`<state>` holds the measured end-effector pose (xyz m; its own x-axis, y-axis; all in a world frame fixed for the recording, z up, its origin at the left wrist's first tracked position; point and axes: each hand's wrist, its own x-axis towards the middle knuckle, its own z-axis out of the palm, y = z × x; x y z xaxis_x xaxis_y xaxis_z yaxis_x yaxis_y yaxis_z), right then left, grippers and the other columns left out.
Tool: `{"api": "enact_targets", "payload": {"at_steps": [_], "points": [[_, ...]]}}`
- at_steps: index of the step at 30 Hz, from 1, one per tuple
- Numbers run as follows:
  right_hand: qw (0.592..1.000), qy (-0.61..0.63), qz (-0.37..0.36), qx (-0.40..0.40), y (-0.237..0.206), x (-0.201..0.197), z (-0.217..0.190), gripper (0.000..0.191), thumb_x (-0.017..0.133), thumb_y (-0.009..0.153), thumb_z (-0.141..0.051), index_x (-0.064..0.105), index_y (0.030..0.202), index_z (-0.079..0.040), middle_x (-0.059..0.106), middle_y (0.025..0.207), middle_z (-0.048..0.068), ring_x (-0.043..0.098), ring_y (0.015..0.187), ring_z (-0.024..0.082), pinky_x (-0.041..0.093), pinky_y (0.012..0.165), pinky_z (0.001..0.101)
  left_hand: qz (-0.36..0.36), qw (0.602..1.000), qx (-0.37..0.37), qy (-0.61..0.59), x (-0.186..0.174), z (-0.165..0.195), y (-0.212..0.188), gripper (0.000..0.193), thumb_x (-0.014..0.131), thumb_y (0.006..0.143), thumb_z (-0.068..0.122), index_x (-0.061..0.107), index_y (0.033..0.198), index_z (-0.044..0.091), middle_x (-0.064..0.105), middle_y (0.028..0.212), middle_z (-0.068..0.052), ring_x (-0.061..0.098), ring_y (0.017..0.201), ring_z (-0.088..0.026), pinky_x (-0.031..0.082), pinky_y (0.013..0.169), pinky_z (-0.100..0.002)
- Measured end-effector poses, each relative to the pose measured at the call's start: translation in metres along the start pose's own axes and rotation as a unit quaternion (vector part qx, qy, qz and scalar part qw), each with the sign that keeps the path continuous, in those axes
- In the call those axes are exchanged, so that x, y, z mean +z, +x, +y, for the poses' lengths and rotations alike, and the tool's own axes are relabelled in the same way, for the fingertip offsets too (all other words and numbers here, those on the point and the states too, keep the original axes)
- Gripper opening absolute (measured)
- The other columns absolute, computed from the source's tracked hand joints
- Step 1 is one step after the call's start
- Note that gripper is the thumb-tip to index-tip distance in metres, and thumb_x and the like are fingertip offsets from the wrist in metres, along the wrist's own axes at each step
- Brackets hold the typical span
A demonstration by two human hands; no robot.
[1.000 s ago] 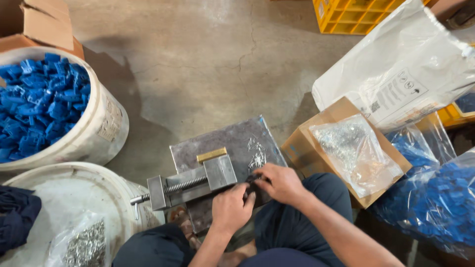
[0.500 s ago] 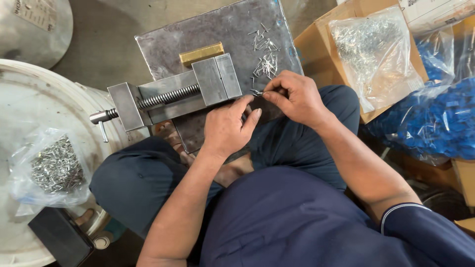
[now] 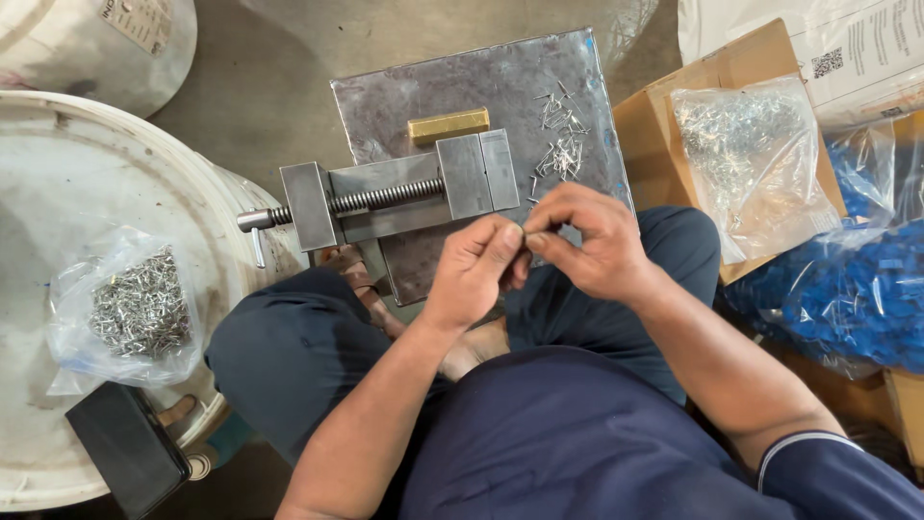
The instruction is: The person sits on the floor and uses a metal bench vise to assemble small metal fasteners. They pick up individual pieces from a plastic bag, place them into the vise jaws, and tighten the screw mechanism to secure them. The person repeats this process for multiple fasteners, placing the finished items on a metal plate.
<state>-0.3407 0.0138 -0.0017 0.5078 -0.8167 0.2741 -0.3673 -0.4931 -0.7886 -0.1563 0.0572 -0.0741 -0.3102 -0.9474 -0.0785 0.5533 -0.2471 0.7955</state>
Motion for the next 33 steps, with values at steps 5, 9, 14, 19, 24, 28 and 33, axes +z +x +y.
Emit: {"api": "enact_targets", "payload": {"at_steps": [5, 9, 14, 19, 24, 28, 33], "points": [[0.997, -0.073, 0.027, -0.010, 0.040, 0.004, -0.002, 0.009, 0.075, 0.097, -0.005, 0.069, 0.102, -0.002, 0.069, 0.097, 0.009, 0.068, 0.081, 0.022, 0.054, 0.071, 0.0320, 0.030, 0.999, 0.014, 0.023, -0.008, -0.009, 0.004, 0.026, 0.056, 0.108, 0.024, 0.067, 0.100, 0.002, 0.066, 0.079, 0.001, 0.055, 0.066, -0.005, 0.046, 0.061, -0.023], [0.981, -0.183, -0.016, -0.063, 0.069, -0.004, -0.005, 0.010, 0.075, 0.097, -0.007, 0.070, 0.104, -0.002, 0.069, 0.098, 0.010, 0.068, 0.081, 0.027, 0.053, 0.069, 0.0354, 0.013, 0.996, 0.030, 0.089, -0.008, -0.019, 0.007, 0.017, 0.069, 0.103, 0.017, 0.069, 0.101, 0.000, 0.061, 0.079, 0.002, 0.053, 0.071, -0.005, 0.045, 0.064, -0.023], [0.963, -0.245, -0.056, -0.097, 0.079, -0.003, -0.016, 0.010, 0.076, 0.095, -0.009, 0.071, 0.102, -0.004, 0.068, 0.099, 0.009, 0.069, 0.081, 0.028, 0.054, 0.068, 0.0374, 0.007, 0.994, 0.019, 0.108, -0.004, 0.000, 0.009, 0.015, 0.070, 0.101, 0.016, 0.070, 0.100, 0.001, 0.064, 0.080, 0.003, 0.055, 0.072, -0.005, 0.048, 0.065, -0.023], [0.955, -0.270, -0.059, -0.105, 0.078, 0.000, -0.014, 0.012, 0.076, 0.094, -0.010, 0.074, 0.105, -0.006, 0.068, 0.100, 0.008, 0.069, 0.082, 0.029, 0.054, 0.067, 0.0383, 0.017, 0.860, 0.260, 0.438, 0.000, 0.053, -0.020, 0.013, 0.079, 0.092, 0.016, 0.071, 0.093, 0.007, 0.070, 0.083, -0.006, 0.066, 0.071, -0.017, 0.051, 0.066, -0.029], [0.985, -0.167, 0.011, -0.034, 0.050, -0.008, -0.006, 0.018, 0.068, 0.102, -0.006, 0.071, 0.120, -0.004, 0.069, 0.109, 0.011, 0.069, 0.087, 0.025, 0.056, 0.074, 0.0349, 0.292, 0.800, 0.437, 0.289, -0.054, 0.114, -0.066, 0.010, 0.070, 0.103, 0.001, 0.061, 0.106, 0.002, 0.067, 0.097, -0.011, 0.060, 0.080, -0.016, 0.048, 0.069, -0.028], [0.990, -0.111, 0.074, -0.043, 0.019, 0.000, 0.017, 0.018, 0.070, 0.101, -0.005, 0.070, 0.119, -0.003, 0.069, 0.104, 0.012, 0.068, 0.084, 0.024, 0.054, 0.074, 0.0330, 0.405, 0.853, 0.325, 0.049, -0.127, 0.137, -0.058, 0.015, 0.067, 0.105, 0.009, 0.059, 0.117, 0.010, 0.066, 0.102, -0.011, 0.065, 0.089, -0.024, 0.051, 0.078, -0.037], [0.986, -0.041, 0.134, 0.089, -0.017, -0.004, 0.061, 0.012, 0.072, 0.103, -0.003, 0.073, 0.115, -0.002, 0.067, 0.087, 0.009, 0.063, 0.073, 0.022, 0.051, 0.068, 0.0302, 0.315, 0.912, 0.194, -0.178, -0.173, 0.109, -0.040, 0.025, 0.060, 0.107, 0.030, 0.060, 0.120, 0.008, 0.069, 0.103, -0.012, 0.069, 0.094, -0.031, 0.055, 0.081, -0.047]]}}
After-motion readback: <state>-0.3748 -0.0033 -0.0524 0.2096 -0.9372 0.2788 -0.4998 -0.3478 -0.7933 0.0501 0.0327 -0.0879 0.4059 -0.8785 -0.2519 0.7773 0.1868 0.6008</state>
